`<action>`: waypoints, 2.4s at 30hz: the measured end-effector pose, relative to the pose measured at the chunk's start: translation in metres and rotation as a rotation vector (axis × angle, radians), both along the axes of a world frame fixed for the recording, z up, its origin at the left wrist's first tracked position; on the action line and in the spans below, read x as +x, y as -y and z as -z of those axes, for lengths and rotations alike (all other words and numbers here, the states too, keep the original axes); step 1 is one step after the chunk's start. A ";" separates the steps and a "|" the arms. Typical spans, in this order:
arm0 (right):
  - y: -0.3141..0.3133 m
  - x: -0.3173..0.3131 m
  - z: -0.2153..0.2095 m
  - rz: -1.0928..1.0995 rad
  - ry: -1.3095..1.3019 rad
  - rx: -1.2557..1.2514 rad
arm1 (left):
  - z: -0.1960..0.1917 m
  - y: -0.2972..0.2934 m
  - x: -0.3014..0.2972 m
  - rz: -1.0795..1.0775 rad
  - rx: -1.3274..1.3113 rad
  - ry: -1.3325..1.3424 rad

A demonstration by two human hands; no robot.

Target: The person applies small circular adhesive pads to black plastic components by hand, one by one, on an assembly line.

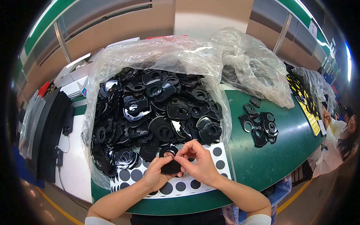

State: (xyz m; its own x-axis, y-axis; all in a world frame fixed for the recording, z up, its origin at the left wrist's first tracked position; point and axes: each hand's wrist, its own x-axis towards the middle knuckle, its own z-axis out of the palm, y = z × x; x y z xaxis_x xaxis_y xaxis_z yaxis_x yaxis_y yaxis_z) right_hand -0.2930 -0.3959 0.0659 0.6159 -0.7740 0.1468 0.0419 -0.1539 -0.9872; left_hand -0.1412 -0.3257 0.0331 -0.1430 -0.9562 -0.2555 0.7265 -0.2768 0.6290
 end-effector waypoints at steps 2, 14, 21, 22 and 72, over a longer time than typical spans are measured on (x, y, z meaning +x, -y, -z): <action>0.000 0.000 0.000 0.003 -0.006 -0.002 | 0.000 0.000 0.000 -0.003 0.004 -0.012; 0.000 0.003 0.007 0.121 -0.053 -0.490 | 0.000 -0.002 -0.001 -0.025 0.035 0.001; 0.003 0.003 0.006 0.180 -0.081 -0.752 | -0.004 -0.002 -0.004 -0.045 0.013 0.038; 0.005 0.003 0.006 0.182 -0.074 -0.827 | -0.004 -0.002 -0.004 -0.046 0.013 0.038; 0.002 -0.001 -0.008 0.284 -0.348 -0.313 | -0.006 -0.002 -0.009 0.198 -0.189 0.354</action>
